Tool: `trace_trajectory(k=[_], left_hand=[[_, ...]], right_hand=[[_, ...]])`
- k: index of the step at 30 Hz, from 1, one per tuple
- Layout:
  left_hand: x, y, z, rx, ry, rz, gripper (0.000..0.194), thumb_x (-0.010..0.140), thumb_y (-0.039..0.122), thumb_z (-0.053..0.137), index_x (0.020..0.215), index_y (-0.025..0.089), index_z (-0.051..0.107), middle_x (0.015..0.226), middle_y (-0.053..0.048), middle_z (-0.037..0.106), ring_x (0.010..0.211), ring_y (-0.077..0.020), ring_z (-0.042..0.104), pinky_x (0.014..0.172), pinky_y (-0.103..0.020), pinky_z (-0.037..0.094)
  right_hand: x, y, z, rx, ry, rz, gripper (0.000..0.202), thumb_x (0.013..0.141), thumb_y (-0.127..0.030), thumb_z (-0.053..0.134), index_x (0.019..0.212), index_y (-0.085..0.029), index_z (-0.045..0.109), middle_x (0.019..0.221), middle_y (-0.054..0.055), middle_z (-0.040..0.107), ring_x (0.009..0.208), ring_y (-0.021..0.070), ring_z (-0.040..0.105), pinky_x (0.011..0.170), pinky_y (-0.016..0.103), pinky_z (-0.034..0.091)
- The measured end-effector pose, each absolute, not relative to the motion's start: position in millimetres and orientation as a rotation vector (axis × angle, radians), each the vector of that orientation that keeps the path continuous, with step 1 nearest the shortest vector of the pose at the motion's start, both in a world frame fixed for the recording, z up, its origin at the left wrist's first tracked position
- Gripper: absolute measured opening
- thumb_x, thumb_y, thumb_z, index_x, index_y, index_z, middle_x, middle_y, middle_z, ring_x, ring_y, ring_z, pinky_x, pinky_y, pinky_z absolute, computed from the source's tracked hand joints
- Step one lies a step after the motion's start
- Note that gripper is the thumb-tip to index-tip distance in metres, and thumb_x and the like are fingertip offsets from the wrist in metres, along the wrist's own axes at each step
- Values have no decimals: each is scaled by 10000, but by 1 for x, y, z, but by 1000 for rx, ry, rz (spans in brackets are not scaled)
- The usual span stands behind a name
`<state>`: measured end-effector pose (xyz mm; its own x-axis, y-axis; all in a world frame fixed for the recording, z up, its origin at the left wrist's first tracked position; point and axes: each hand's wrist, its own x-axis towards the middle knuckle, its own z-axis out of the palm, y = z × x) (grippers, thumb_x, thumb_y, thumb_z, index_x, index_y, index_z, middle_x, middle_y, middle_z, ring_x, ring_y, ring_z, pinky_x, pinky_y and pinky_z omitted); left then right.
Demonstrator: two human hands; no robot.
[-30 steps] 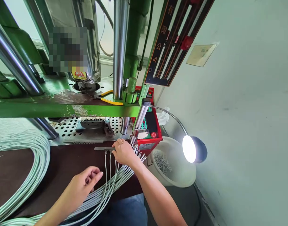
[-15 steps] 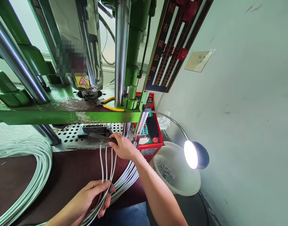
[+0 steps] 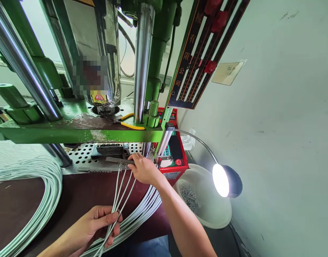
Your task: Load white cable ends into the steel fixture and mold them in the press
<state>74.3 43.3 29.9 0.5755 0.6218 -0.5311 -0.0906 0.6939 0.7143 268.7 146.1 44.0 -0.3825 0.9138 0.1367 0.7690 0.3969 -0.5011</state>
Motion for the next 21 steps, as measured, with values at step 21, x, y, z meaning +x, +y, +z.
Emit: trace_trajectory(k=[21], left_hand=[[42, 140, 6, 662, 991, 697, 157, 771, 259, 641, 778, 102, 644, 633, -75, 694, 484, -143, 602, 513, -272, 473]], right_hand=[[184, 244, 21, -1591, -2565, 250, 324, 958, -103, 386, 1150, -127, 646, 1191, 174, 642, 1118, 295, 590, 978, 419, 419]])
